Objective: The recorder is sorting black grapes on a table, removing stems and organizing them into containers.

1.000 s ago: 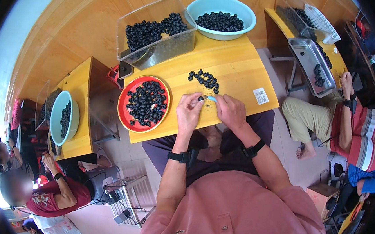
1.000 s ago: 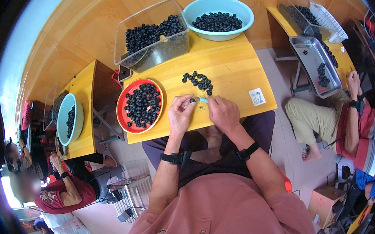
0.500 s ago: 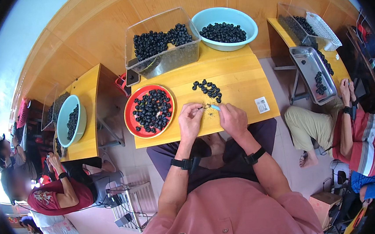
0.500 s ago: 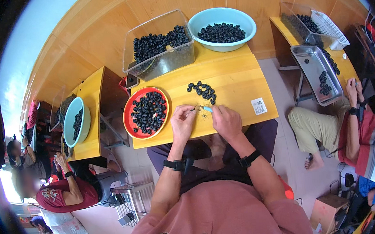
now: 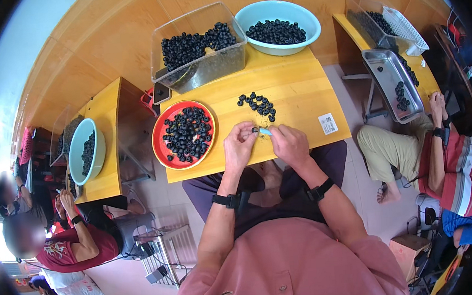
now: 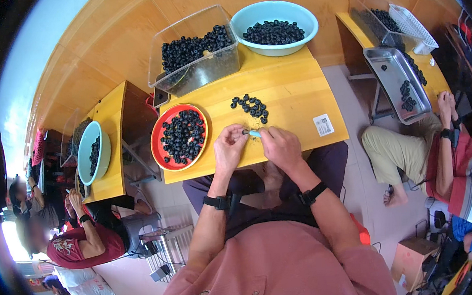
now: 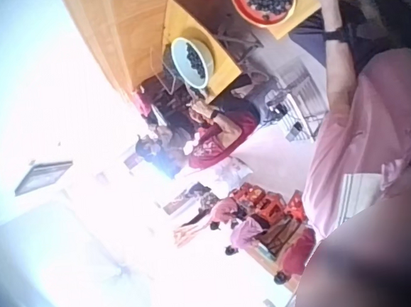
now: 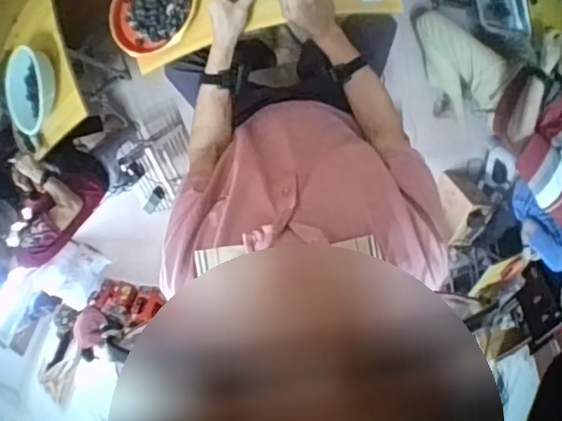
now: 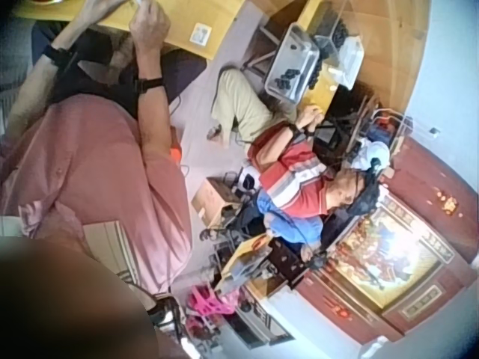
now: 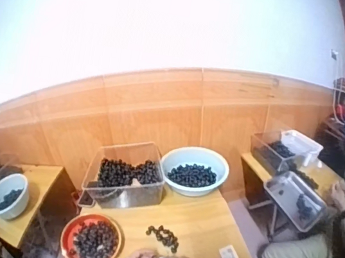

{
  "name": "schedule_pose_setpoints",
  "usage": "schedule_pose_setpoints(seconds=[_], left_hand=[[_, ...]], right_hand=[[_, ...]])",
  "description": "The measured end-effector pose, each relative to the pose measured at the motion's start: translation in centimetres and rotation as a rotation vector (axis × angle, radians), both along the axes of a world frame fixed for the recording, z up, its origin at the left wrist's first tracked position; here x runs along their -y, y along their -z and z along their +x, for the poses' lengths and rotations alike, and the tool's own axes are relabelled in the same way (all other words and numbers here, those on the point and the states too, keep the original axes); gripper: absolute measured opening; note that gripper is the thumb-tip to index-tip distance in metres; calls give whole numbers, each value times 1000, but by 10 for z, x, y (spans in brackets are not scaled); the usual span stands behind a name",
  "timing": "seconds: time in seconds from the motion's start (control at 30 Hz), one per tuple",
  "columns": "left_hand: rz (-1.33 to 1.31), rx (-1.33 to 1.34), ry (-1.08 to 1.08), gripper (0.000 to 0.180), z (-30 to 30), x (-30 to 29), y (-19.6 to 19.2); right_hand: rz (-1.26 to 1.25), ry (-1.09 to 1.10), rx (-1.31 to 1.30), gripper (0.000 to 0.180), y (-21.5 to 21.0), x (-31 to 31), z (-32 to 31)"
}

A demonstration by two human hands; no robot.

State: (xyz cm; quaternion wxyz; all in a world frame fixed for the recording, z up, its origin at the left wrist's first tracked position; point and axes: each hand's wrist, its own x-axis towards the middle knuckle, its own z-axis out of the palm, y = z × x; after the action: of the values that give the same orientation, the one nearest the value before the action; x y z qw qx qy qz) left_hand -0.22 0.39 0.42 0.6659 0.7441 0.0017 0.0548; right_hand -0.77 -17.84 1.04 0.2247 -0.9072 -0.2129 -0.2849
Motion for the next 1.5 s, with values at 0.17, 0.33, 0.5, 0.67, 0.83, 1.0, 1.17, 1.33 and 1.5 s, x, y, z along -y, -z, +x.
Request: schedule_pose_setpoints(seconds=[0.17, 0.33, 0.5, 0.67, 0.83, 1.0, 1.17, 1.33, 1.5], left_hand=[[57, -17, 27, 31, 1, -1, -2], [41, 21, 13, 31, 1, -2, 3], [23, 14, 9, 31, 2, 0, 4], [8, 18, 11, 30, 3, -1, 9], [-280, 4, 65, 28, 3, -6, 10], [-253, -26, 35, 23, 0, -8, 4], [225, 216, -165, 17, -6, -29, -16], [663, 303, -395, 28, 13, -82, -57], [817, 377, -210, 26, 45, -65, -59]], right_hand=[[-24, -19, -2, 8, 1, 0, 0], [-42, -25, -15, 8, -3, 0, -1], [-48, -19, -10, 9, -3, 0, -1], [-40, -21, -14, 8, -5, -1, 0], [-30, 34, -40, 7, -6, -2, 1], [-28, 72, -31, 6, -4, -3, 2], [-44, 80, -31, 3, -6, -1, -2], [-15, 75, -4, 5, -6, -2, 0], [-2, 91, -23, 9, -3, 0, 0]])
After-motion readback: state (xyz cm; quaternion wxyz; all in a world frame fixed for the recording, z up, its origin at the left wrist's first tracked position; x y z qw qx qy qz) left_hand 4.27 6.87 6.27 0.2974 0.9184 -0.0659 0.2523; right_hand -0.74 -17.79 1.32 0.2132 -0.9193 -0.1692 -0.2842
